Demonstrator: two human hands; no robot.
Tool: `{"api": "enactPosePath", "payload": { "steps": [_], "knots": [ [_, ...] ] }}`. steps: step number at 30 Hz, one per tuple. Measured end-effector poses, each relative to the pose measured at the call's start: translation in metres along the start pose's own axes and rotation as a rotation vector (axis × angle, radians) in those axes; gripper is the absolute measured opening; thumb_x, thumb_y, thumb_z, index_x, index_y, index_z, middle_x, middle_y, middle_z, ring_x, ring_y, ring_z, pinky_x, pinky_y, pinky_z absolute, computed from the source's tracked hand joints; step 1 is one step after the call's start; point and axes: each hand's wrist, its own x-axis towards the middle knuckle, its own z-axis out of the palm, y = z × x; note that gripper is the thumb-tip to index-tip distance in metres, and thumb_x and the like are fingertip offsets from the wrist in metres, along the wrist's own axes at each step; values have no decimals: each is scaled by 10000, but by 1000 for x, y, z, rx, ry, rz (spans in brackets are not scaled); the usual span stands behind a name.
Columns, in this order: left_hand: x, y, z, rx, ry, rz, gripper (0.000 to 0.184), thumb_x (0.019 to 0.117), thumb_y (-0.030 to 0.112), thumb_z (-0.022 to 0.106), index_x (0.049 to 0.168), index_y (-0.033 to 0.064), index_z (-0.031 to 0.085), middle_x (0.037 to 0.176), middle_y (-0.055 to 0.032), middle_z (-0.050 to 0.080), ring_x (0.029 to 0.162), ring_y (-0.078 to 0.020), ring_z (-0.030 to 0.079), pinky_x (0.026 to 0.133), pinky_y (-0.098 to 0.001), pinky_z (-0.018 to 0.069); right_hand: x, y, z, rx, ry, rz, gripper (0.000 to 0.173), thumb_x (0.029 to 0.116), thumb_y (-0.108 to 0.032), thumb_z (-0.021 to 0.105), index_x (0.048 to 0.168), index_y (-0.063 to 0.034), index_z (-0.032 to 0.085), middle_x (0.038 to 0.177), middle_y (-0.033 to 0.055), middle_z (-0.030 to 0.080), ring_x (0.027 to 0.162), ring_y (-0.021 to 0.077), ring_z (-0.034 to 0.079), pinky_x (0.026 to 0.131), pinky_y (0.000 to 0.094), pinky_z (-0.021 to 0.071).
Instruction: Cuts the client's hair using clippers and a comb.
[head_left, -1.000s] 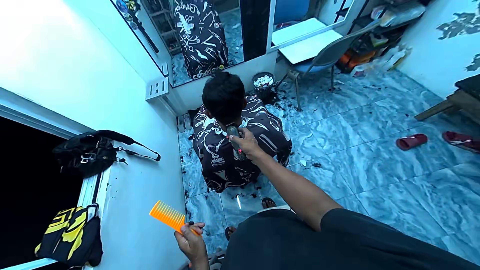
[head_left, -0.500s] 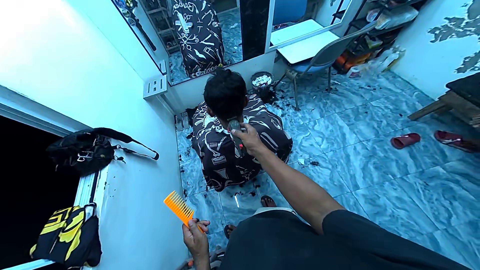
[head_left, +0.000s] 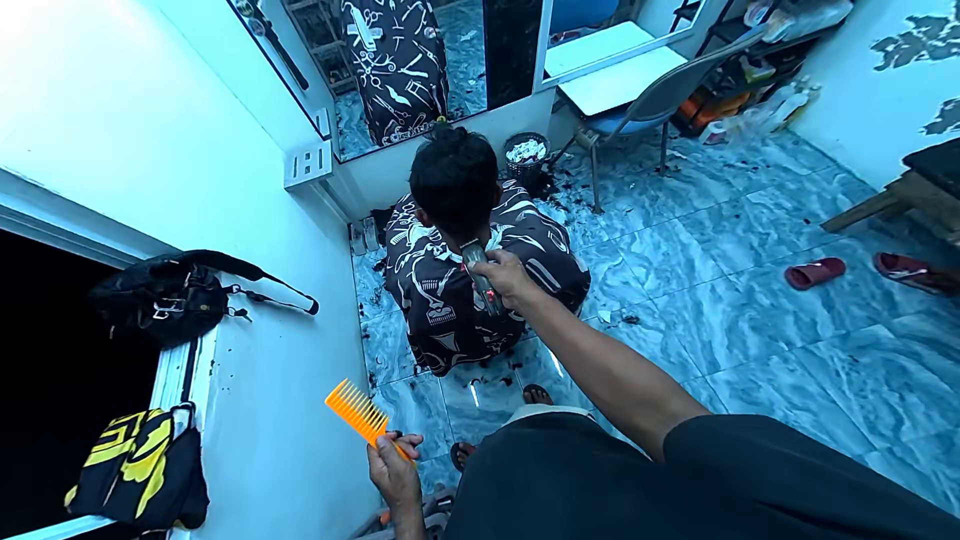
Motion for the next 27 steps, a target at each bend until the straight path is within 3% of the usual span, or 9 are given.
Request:
{"api": "enactPosePath", "payload": {
  "steps": [4,8,10,14,18,23,25,27],
  "knots": [
    [-4,0,-1,-1,-2,-22,373,1128,232,256,1080,-18,529,576,-16,610,526,-151,676,559,-315,620,2,-8,8,19,-79,-248,594,918,-189,772,1430,-43,509,1179,186,684,932,287,716,813,453,625],
    [1,3,-2,-11,-2,2,366,1126,238,257,1078,-7,526,576,-3,609,520,-142,672,545,-303,614,5,4,9,-117,10,28,687,849,-197,821,1430,-35,494,1225,219,652,1025,334,688,866,526,593],
    [1,2,-4,-13,5,-1,364,1125,235,256,1081,-7,525,575,1,606,522,-141,673,555,-305,618,9,9,12,-106,58,84,711,801,-158,851,1402,-22,495,1231,225,639,1053,342,670,873,537,580],
    [-4,-3,-10,-23,10,-17,366,1126,236,255,1077,-5,526,576,-8,608,533,-153,680,574,-320,626,12,11,18,-209,76,-48,810,772,-182,879,1420,-55,411,1214,237,630,1033,358,674,842,563,585],
    [-9,-6,-13,-35,36,-28,381,1129,247,251,1077,-7,531,585,-14,615,537,-163,685,573,-329,627,14,14,22,-174,109,5,810,760,-171,889,1404,-31,420,1222,238,626,1077,360,654,882,566,568],
    [-14,-6,-17,-39,44,-67,379,1126,233,244,1080,-14,528,581,-24,616,540,-165,688,573,-329,628,13,7,24,-224,57,-105,805,793,-212,866,1441,-71,409,1210,225,638,1030,343,680,849,553,589],
    [-14,-6,-19,-47,56,-69,389,1128,242,244,1074,-15,532,579,-26,614,542,-171,689,577,-335,629,10,7,23,-229,90,-26,807,784,-193,869,1440,-42,426,1258,244,617,1109,364,646,908,575,561],
    [-14,-6,-20,-55,64,-72,386,1128,243,246,1072,-11,532,577,-22,614,543,-169,689,574,-333,628,10,5,23,-192,87,-50,789,778,-186,876,1419,-19,447,1238,242,620,1089,358,649,900,559,565]
  ]
}}
